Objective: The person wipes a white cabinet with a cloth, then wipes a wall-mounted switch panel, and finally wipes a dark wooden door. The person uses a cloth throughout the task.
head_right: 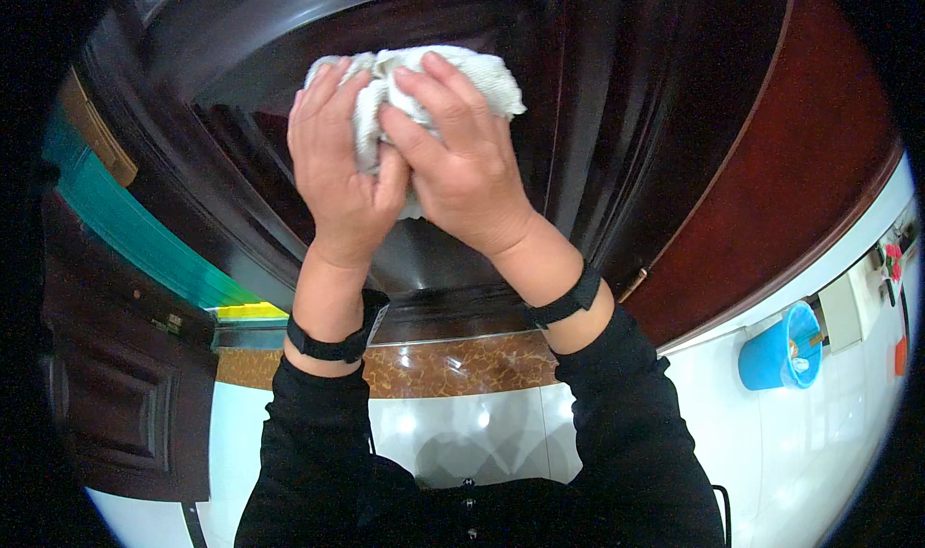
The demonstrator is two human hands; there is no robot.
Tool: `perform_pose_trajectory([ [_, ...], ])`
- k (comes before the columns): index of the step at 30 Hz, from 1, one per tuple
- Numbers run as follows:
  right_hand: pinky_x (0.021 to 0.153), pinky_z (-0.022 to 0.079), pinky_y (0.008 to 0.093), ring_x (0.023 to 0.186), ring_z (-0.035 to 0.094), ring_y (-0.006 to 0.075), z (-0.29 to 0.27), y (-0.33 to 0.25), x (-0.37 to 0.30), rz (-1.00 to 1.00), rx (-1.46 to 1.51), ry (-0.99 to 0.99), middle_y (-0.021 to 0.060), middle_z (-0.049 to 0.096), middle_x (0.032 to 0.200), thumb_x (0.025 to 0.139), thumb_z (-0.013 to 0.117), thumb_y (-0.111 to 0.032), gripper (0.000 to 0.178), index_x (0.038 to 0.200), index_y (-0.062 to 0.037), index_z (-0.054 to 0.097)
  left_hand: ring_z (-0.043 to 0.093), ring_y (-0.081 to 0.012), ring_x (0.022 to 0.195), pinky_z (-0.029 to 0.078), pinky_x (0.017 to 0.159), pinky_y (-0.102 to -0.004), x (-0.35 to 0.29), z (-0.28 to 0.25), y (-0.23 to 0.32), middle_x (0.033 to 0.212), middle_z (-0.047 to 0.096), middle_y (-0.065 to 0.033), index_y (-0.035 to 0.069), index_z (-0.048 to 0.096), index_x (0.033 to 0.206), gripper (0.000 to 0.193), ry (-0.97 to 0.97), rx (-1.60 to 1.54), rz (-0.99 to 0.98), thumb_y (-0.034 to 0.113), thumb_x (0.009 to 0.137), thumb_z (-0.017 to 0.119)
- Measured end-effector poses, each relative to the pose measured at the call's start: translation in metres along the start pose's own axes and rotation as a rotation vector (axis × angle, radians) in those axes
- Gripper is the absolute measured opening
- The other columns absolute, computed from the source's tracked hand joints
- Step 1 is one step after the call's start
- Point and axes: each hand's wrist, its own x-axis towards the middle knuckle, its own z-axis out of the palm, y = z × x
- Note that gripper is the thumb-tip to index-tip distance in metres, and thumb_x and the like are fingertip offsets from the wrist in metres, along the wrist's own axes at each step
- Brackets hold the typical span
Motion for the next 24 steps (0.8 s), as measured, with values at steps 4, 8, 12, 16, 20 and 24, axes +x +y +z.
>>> perform_pose_trajectory([
  [4, 0.108, 0.043, 0.0462, 0.132, 0.048, 0.0375, -0.005, 0.01, -0.006, 0.012, 0.032, 0.063, 0.0144, 0.056, 0.134, 0.078, 0.074, -0.006, 0.034, 0.112, -0.006, 0.068, 0.054, -0.035, 0.125, 0.033, 0.113, -0.0532, 0.006, 0.012, 0.013, 0.127, 0.061, -0.0169, 0.003, 0.064, 0.117, 0.047, 0.01, -0.028, 0.023, 0.015, 0.072, 0.069],
  [8, 0.107, 0.044, 0.0466, 0.129, 0.052, 0.0384, -0.012, 0.016, -0.009, 0.037, 0.013, 0.092, 0.0166, 0.057, 0.131, 0.077, 0.074, -0.003, 0.03, 0.107, -0.0011, 0.067, 0.055, -0.0348, 0.124, 0.034, 0.112, -0.0523, 0.013, 0.021, 0.021, 0.124, 0.062, -0.0165, 0.003, 0.065, 0.114, 0.046, -0.002, -0.063, 0.036, 0.013, 0.07, 0.07],
  [12, 0.107, 0.044, 0.0467, 0.127, 0.054, 0.0384, -0.02, 0.018, -0.013, 0.049, -0.065, 0.114, 0.0177, 0.058, 0.129, 0.078, 0.072, -0.002, 0.028, 0.106, 0.0007, 0.067, 0.056, -0.0345, 0.122, 0.035, 0.112, -0.0517, 0.019, 0.029, 0.03, 0.122, 0.063, -0.0165, 0.003, 0.066, 0.11, 0.042, -0.012, -0.114, 0.065, 0.011, 0.069, 0.07],
  [16, 0.107, 0.044, 0.0464, 0.126, 0.055, 0.0378, -0.025, 0.019, -0.021, 0.075, -0.125, 0.134, 0.018, 0.06, 0.129, 0.08, 0.072, -0.003, 0.031, 0.111, 0.0002, 0.067, 0.058, -0.0334, 0.12, 0.037, 0.11, -0.0507, 0.02, 0.038, 0.037, 0.121, 0.065, -0.0143, 0.005, 0.066, 0.108, 0.04, -0.025, -0.163, 0.085, 0.01, 0.069, 0.07],
  [20, 0.106, 0.045, 0.046, 0.124, 0.057, 0.0379, -0.026, 0.02, -0.033, 0.091, -0.167, 0.142, 0.018, 0.06, 0.129, 0.08, 0.072, -0.003, 0.032, 0.111, 0.0012, 0.068, 0.059, -0.031, 0.119, 0.037, 0.109, -0.0494, 0.016, 0.046, 0.041, 0.12, 0.065, -0.0121, 0.005, 0.067, 0.108, 0.037, -0.02, -0.184, 0.103, 0.011, 0.071, 0.07],
  [24, 0.107, 0.044, 0.0478, 0.127, 0.054, 0.0398, -0.027, 0.018, -0.052, 0.093, -0.19, 0.109, 0.0207, 0.058, 0.132, 0.085, 0.071, -0.005, 0.028, 0.112, 0.0008, 0.064, 0.058, -0.029, 0.12, 0.036, 0.11, -0.0481, -0.001, 0.048, 0.044, 0.12, 0.065, -0.0109, 0.005, 0.067, 0.108, 0.036, -0.064, -0.173, 0.11, 0.014, 0.074, 0.068],
])
